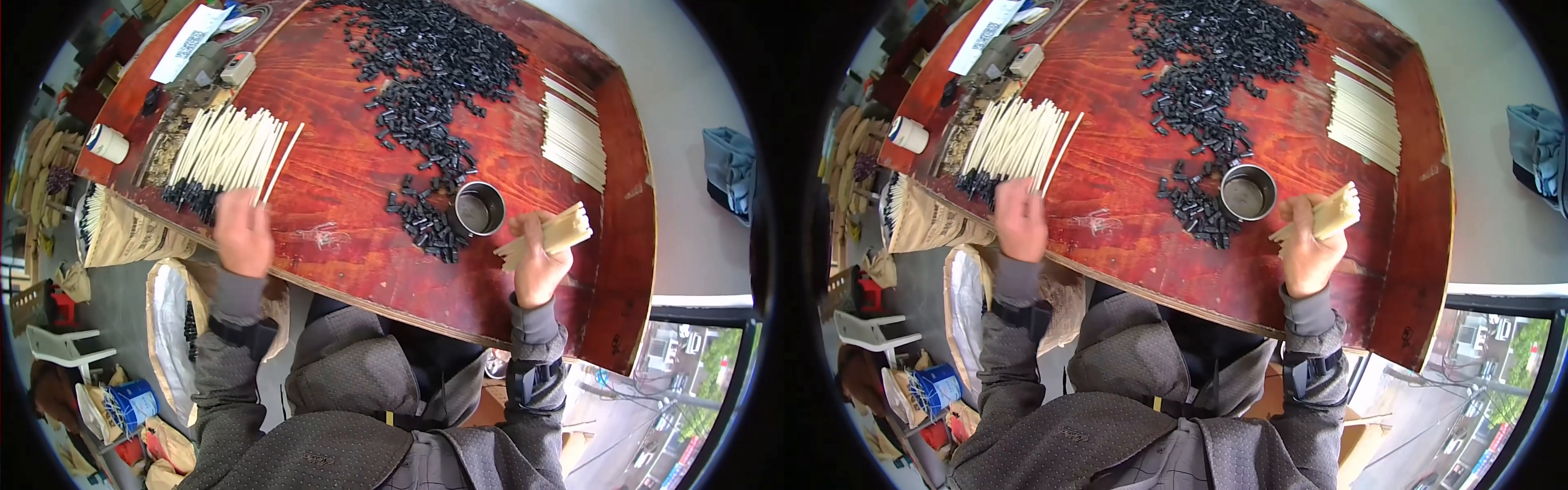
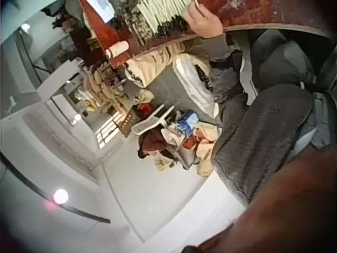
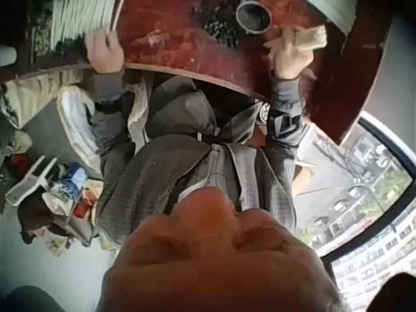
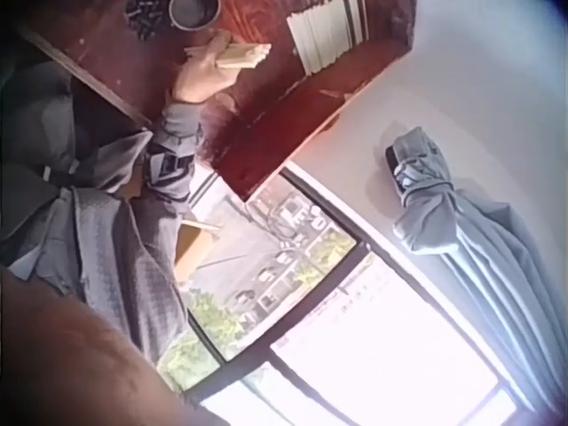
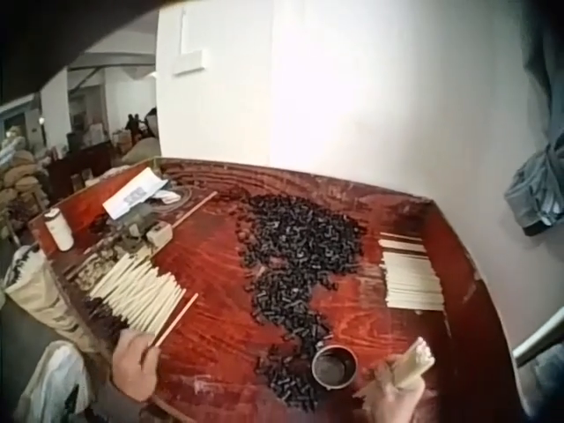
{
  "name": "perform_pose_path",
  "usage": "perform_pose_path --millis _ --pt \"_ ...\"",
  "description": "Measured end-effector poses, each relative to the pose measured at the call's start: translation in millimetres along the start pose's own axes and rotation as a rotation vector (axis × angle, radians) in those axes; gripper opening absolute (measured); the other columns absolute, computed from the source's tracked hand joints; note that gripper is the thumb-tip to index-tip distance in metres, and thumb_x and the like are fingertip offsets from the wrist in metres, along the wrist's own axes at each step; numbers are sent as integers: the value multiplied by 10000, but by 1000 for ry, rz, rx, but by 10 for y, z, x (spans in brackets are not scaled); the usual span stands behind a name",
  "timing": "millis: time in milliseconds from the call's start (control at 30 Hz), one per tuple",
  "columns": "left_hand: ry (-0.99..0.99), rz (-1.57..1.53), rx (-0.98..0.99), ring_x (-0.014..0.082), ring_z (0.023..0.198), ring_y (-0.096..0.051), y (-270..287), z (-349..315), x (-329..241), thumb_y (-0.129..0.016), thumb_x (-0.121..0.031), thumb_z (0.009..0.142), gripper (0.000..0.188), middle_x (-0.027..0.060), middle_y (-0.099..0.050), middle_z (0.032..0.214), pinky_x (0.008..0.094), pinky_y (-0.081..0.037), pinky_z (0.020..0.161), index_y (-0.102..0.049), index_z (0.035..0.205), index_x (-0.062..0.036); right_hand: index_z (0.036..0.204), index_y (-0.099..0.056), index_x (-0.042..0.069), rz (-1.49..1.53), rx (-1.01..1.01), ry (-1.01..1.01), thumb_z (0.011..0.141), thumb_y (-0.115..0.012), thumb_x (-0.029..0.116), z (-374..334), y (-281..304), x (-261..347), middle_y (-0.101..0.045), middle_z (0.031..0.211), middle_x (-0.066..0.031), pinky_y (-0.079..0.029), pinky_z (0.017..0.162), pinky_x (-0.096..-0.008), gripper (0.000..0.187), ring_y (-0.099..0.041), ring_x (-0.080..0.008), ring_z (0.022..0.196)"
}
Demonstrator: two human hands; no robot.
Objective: The person picks up a wooden stick and a black plastic piece, fits the piece onto the end of the stick, and places the assembled item onto a pile. This process is repeated multiple times throughout the video.
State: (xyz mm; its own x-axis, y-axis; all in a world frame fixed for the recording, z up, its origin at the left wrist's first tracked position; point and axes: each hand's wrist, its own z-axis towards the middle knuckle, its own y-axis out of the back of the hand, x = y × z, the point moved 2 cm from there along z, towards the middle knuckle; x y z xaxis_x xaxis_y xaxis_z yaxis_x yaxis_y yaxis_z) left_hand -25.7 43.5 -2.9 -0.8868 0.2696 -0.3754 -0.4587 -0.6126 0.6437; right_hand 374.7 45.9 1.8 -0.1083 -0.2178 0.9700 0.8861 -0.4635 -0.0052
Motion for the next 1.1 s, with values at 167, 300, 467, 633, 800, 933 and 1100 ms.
perform_pose_path --millis 167,300,467,633,800,933,1100 --pt "-140 -516 351 321 804 -624 -535 -264 -1007 -625 56 847 200 156 -609 902 366 -523 703 -659 1042 26 1029 -622 -5 -233 87 103 967 -645 97 23 165 -62 -616 799 -29 -473 560 -243 121 -578 -95 623" --pt "-203 -489 448 317 792 -628 -755 -285 -1274 -656 28 836 205 139 -601 885 373 -528 678 -661 1040 19 1017 -621 7 -185 91 76 964 -662 119 2 211 28 -592 778 -11 -453 534 -227 131 -551 -78 598" --pt "-209 -448 515 322 792 -625 -828 -308 -1423 -688 -10 825 200 131 -594 883 393 -528 673 -659 1022 9 936 -624 -12 -336 81 126 911 -707 54 2 278 57 -524 787 -21 -459 623 -290 109 -525 -107 720" --pt "-186 -439 477 321 791 -621 -901 -316 -1459 -703 -42 822 193 130 -588 888 405 -524 672 -653 1003 2 913 -602 9 -415 105 235 910 -717 78 12 296 48 -542 753 -18 -438 584 -274 134 -518 -98 655" --pt "-173 -423 497 327 793 -619 -877 -290 -1536 -683 -27 827 187 130 -576 892 414 -522 668 -652 1010 0 936 -605 39 -245 75 83 932 -703 104 -1 317 198 -569 737 8 -425 572 -232 118 -513 -68 634" --pt "-202 -408 538 318 827 -611 -945 -337 -1452 -627 -8 817 195 127 -560 914 417 -523 679 -641 1011 6 919 -606 40 -61 42 28 935 -700 114 31 241 480 -576 727 1 -419 563 -231 122 -516 -71 626" --pt "-285 -347 580 317 854 -602 -951 -303 -1411 -569 23 790 206 129 -538 920 422 -520 675 -629 987 12 904 -608 40 40 18 63 943 -691 124 85 63 608 -575 704 -11 -422 557 -237 125 -521 -73 611"
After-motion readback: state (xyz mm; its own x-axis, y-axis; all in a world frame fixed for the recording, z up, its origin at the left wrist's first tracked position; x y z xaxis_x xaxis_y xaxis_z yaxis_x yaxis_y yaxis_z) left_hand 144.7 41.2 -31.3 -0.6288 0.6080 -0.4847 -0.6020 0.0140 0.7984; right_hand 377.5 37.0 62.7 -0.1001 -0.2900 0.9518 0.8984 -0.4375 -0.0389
